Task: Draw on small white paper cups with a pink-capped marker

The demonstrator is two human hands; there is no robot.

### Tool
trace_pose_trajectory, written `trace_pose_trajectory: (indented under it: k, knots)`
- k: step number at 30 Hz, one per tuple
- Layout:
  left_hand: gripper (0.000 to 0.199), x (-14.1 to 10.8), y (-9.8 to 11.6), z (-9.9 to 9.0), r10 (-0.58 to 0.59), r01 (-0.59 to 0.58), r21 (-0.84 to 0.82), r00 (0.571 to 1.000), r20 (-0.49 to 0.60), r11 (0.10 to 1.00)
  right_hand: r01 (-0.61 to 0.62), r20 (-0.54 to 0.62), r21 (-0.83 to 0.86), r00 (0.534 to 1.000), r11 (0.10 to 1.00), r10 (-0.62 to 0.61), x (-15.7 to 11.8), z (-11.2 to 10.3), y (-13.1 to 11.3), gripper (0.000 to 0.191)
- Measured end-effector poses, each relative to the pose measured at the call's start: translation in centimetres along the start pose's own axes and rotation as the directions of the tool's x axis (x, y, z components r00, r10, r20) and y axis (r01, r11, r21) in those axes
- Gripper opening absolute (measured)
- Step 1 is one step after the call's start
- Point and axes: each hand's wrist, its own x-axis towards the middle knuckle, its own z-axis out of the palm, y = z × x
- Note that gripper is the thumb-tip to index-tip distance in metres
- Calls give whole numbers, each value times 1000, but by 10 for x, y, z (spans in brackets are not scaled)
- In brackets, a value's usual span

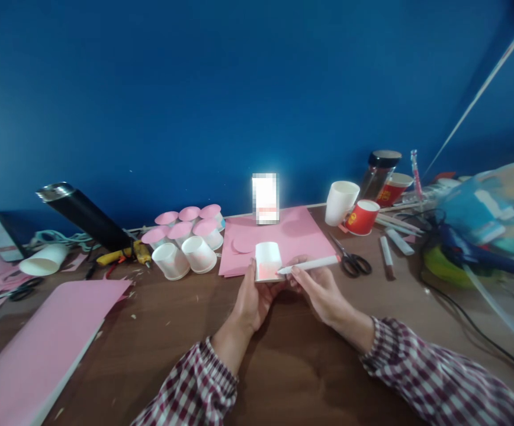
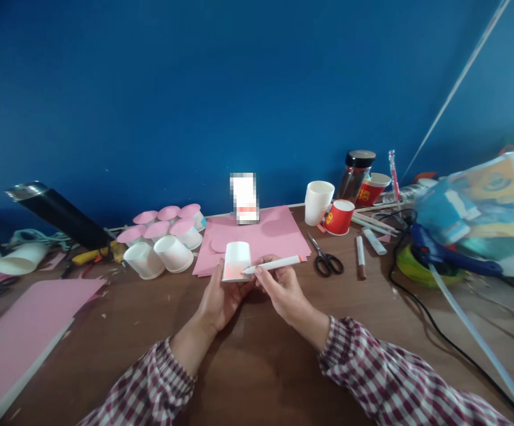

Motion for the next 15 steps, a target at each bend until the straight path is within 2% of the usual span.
trace_pose_trajectory:
  k: [3,9,15]
  knots:
    - [46,-1,0,0,2,-2,5,1000,15,1000,-1,18,-10,1000,1000,1,-1,1,-2,21]
    - [46,0,-1,-1,3,-3,20,1000,16,1000,44,-47,-18,998,999,-45,-1,4,-6,20]
    - [44,0,-1,0,7,-7,17,1000,-7,1000,81,37,-23,996,996,-80,-3,5,-8,17]
